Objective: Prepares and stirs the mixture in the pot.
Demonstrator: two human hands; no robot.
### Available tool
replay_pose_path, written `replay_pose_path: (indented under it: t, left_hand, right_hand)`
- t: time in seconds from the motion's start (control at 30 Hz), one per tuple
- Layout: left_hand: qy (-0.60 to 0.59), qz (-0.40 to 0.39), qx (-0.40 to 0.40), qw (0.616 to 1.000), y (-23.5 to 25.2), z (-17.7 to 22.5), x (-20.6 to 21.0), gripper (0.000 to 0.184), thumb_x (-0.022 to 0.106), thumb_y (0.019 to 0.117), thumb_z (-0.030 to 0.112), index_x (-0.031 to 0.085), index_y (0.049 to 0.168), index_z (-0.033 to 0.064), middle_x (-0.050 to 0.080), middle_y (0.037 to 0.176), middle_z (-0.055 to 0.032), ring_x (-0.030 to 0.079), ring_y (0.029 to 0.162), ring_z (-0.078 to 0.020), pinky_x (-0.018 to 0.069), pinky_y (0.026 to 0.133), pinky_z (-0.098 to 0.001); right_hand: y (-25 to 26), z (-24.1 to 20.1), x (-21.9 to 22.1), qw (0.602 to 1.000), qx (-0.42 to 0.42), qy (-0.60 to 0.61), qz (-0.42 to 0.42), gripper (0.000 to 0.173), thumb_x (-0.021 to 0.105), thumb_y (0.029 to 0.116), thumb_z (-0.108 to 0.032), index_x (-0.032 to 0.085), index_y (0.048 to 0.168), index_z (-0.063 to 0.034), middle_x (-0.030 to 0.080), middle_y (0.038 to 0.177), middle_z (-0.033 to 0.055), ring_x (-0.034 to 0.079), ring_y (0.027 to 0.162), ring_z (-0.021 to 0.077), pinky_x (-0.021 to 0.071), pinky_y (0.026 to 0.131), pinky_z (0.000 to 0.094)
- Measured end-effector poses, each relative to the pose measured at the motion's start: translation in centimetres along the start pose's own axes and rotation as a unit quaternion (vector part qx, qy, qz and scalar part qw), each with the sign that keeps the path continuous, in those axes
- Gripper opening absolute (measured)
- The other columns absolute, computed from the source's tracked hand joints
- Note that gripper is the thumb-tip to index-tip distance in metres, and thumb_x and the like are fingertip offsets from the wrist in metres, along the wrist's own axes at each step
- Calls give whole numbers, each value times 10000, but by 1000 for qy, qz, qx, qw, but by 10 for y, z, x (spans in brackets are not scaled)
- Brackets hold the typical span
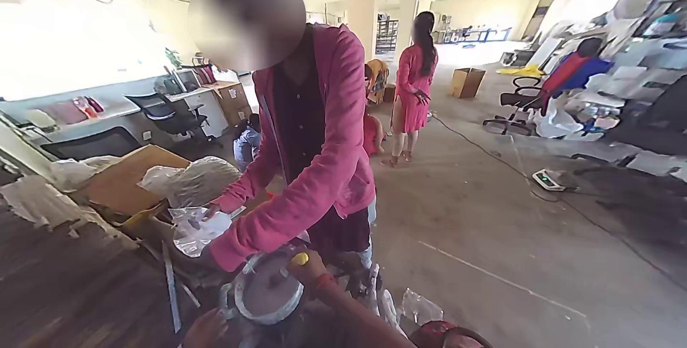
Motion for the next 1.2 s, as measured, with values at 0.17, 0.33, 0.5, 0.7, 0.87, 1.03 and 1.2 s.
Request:
replay_pose_path:
  t: [0.17, 0.33, 0.5, 0.7, 0.87, 1.03, 1.2]
  left_hand:
    - [2, 1, 6, 1000, -1, 0, 0, 342, 606, 1010, 83, 581, 1291, -110, 652, 1153, -296, 681, 921, -302, 576, 848, -459]
    - [-10, 12, 5, 1000, 0, -4, -1, 341, 614, 1001, 84, 588, 1285, -103, 651, 1161, -295, 677, 942, -322, 571, 859, -482]
    - [-21, 15, -8, 1000, -3, -2, -1, 326, 619, 1002, 76, 594, 1281, -92, 658, 1144, -277, 677, 915, -288, 576, 839, -450]
    - [-23, 13, 0, 1000, -7, 0, 1, 330, 613, 1008, 91, 598, 1283, -92, 665, 1132, -277, 682, 910, -292, 576, 845, -455]
    - [-20, 14, 5, 1000, -4, 0, -1, 317, 623, 1003, 89, 608, 1262, -93, 672, 1094, -264, 678, 888, -281, 576, 833, -450]
    - [-18, 12, 13, 1000, -7, 2, -1, 330, 611, 1012, 101, 599, 1280, -92, 665, 1135, -278, 685, 922, -304, 573, 859, -471]
    - [-24, 14, -1, 1000, -3, -2, -1, 321, 616, 1006, 79, 597, 1279, -89, 664, 1125, -279, 685, 915, -304, 575, 851, -467]
  right_hand:
    - [-2, -14, -14, 999, 16, -40, -8, 257, 690, 948, -238, 734, 1100, -35, 728, 1042, 170, 693, 991, 295, 532, 911, 523]
    - [1, -11, 9, 999, -24, -28, -4, 253, 687, 954, -238, 747, 1117, -53, 731, 1082, 173, 694, 1021, 305, 526, 943, 544]
    - [-6, -10, -2, 999, -17, -25, -44, 251, 708, 935, -216, 742, 1101, -31, 734, 1039, 165, 703, 963, 278, 548, 909, 505]
    - [2, 2, -9, 1000, -10, 16, 17, 241, 708, 943, -208, 741, 1104, -32, 737, 1027, 151, 702, 949, 261, 549, 893, 488]
    - [-4, 8, -9, 997, 33, 67, -18, 224, 713, 939, -164, 721, 1093, -2, 730, 989, 150, 712, 827, 227, 597, 810, 441]
    - [5, 14, -4, 995, 45, 82, 35, 243, 713, 952, -192, 727, 1117, -14, 734, 1008, 162, 716, 865, 249, 586, 840, 460]
    - [-2, 5, 2, 997, 31, 63, -18, 246, 720, 932, -166, 712, 1111, 3, 727, 1006, 162, 716, 849, 243, 600, 823, 451]
Point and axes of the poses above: each hand's wrist, its own y-axis towards the middle knuckle, its own x-axis out of the palm, z = x × y, the point moved 8 cm from there along y, towards the middle knuckle
